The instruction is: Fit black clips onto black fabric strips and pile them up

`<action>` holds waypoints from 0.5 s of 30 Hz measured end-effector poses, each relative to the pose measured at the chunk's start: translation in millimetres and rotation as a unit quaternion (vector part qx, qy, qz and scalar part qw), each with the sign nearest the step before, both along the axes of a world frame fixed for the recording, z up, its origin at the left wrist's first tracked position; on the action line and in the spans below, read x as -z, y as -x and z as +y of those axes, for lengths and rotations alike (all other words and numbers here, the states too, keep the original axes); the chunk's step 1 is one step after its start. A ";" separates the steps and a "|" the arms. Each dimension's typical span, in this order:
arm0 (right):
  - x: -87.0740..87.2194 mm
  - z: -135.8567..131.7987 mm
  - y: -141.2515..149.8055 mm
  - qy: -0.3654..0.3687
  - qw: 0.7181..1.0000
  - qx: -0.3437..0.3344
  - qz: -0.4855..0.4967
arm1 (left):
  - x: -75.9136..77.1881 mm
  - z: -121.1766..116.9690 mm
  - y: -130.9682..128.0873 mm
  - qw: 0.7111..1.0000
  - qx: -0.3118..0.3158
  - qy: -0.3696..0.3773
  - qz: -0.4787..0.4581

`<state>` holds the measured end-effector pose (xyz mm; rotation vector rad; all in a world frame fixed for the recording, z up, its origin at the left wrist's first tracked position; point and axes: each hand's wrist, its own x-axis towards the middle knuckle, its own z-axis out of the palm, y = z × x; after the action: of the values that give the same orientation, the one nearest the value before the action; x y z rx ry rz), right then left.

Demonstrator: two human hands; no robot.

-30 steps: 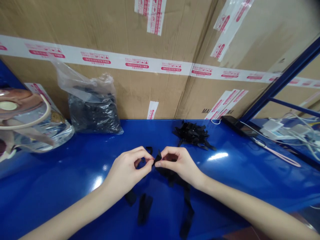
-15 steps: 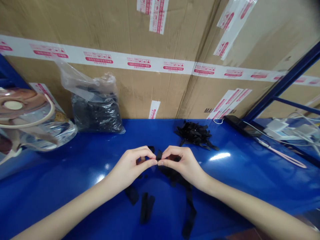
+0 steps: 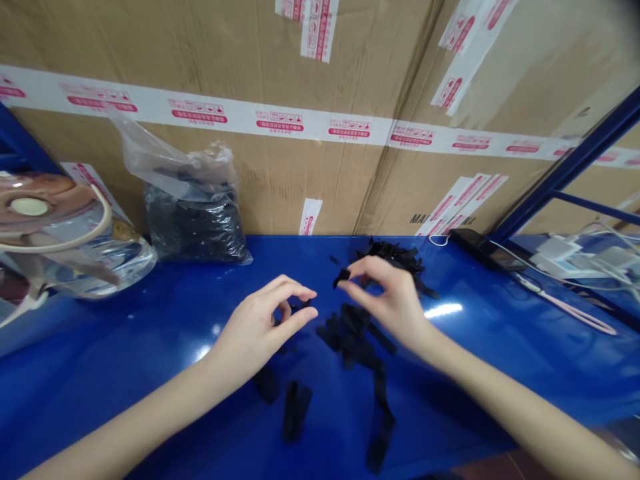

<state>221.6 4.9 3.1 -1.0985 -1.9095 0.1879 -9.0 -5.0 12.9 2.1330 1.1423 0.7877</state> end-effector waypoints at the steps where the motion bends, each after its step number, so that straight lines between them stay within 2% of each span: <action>1: -4.7 7.9 -9.6 0.001 0.999 0.045 -0.012 | -5.7 1.6 4.1 0.999 0.025 0.003 0.022; 3: -12.3 23.3 -30.7 0.011 0.987 0.135 -0.084 | -16.3 2.2 12.1 0.985 0.132 0.040 0.108; 5: -16.2 35.2 -50.0 0.025 0.953 0.224 -0.203 | -23.3 -0.9 17.2 0.955 0.221 0.076 0.184; 8: -16.3 43.4 -65.7 0.033 0.891 0.300 -0.339 | -24.2 -9.5 16.8 0.924 0.271 0.093 0.252; 10: -15.9 42.7 -65.4 0.018 0.869 0.315 -0.382 | -20.7 -14.6 12.8 0.917 0.269 0.091 0.279; 11: -16.2 40.9 -62.5 0.009 0.869 0.309 -0.385 | -18.9 -16.4 10.5 0.916 0.264 0.089 0.289; 13: -17.9 34.7 -52.8 0.004 0.901 0.238 -0.364 | -16.8 -18.3 6.5 0.912 0.264 0.083 0.302; 15: -19.1 26.2 -40.4 0.032 0.941 0.079 -0.329 | -16.9 -18.8 4.2 0.910 0.272 0.077 0.305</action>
<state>262.0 31.2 22.2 -1.4789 -2.3884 -0.2441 -13.2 -23.8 29.8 2.4496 0.7643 -0.2358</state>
